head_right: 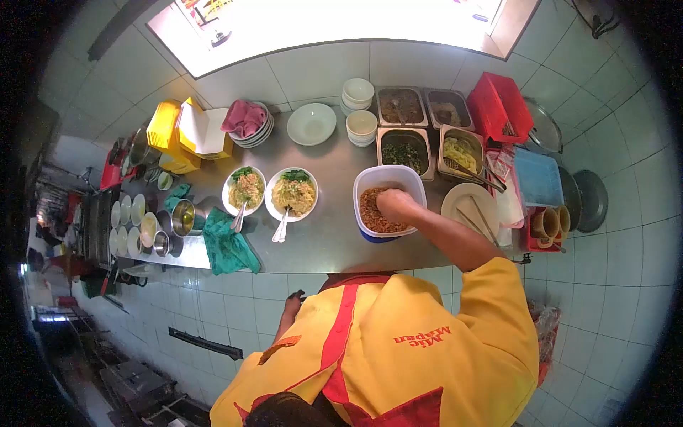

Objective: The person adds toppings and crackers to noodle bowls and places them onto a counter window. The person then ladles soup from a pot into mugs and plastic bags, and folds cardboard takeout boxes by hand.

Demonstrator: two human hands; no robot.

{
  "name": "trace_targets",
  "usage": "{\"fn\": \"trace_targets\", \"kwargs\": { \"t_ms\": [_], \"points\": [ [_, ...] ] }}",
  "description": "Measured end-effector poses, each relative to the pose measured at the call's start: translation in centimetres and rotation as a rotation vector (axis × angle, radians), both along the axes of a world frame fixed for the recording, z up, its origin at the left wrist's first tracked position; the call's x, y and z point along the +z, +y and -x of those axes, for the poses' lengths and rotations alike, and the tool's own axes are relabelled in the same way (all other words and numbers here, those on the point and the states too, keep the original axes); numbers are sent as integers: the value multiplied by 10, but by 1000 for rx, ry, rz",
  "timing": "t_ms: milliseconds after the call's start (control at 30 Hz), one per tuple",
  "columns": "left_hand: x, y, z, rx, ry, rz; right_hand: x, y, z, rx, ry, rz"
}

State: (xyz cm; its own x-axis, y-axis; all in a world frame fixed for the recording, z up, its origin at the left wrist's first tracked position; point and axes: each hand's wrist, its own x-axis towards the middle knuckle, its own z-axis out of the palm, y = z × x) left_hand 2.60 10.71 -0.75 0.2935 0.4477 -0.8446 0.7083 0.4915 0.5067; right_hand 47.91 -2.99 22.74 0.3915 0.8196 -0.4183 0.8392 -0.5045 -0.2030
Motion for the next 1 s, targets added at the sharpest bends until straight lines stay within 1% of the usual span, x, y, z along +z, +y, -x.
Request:
{"fn": "trace_targets", "kwargs": {
  "t_ms": [33,100,133,167,200,233,267,300,367,400,467,500,567,600,633,700,733,800,833,867,900,967,1000],
  "points": [
    [-3,-4,10,-34,19,-20,-20,7,-4,43,35,31],
    [-8,-13,30,-102,58,-60,-41,16,-11,97,65,58],
    [-21,-18,46,8,72,21,-45,14,-16,233,51,27],
    [-24,-22,56,117,86,103,-41,12,-17,304,45,11],
    [-27,-25,65,123,84,101,-38,10,-18,374,37,-7],
    [-24,-26,70,8,111,43,-15,5,-15,140,251,-142],
    [-21,-29,72,-49,125,14,5,0,-13,-98,463,-274],
    [-16,-31,74,-105,139,-16,16,-3,-15,-95,464,-275],
    [-9,-32,71,-48,144,1,39,-7,-19,-204,580,-232],
    [-6,-32,69,-27,146,4,56,-13,-19,-198,583,-236],
    [-1,-31,58,8,98,-42,99,-25,-15,-391,805,-263],
    [1,-30,51,21,83,-57,106,-31,-18,-386,807,-263],
    [5,-29,31,330,100,109,111,-48,-29,-436,925,-301],
    [12,-29,25,325,88,105,98,-57,-37,-460,949,-313],
    [12,-29,18,335,89,113,96,-66,-42,-454,949,-300],
    [11,-28,18,285,70,94,88,-72,-42,-487,911,-364],
    [11,-25,18,320,77,88,86,-69,-41,-454,927,-351],
    [12,-18,21,256,100,91,86,-65,-31,-536,952,-420],
    [10,-12,26,233,107,103,88,-62,-22,-597,960,-460],
    [6,-5,33,230,130,101,93,-54,-11,-586,992,-527],
    [2,3,36,218,145,100,99,-45,-1,-597,987,-539],
    [2,24,45,180,160,110,113,-21,21,-634,1198,-676],
    [3,38,50,162,184,122,123,-6,34,-615,1181,-742]
  ]
}}
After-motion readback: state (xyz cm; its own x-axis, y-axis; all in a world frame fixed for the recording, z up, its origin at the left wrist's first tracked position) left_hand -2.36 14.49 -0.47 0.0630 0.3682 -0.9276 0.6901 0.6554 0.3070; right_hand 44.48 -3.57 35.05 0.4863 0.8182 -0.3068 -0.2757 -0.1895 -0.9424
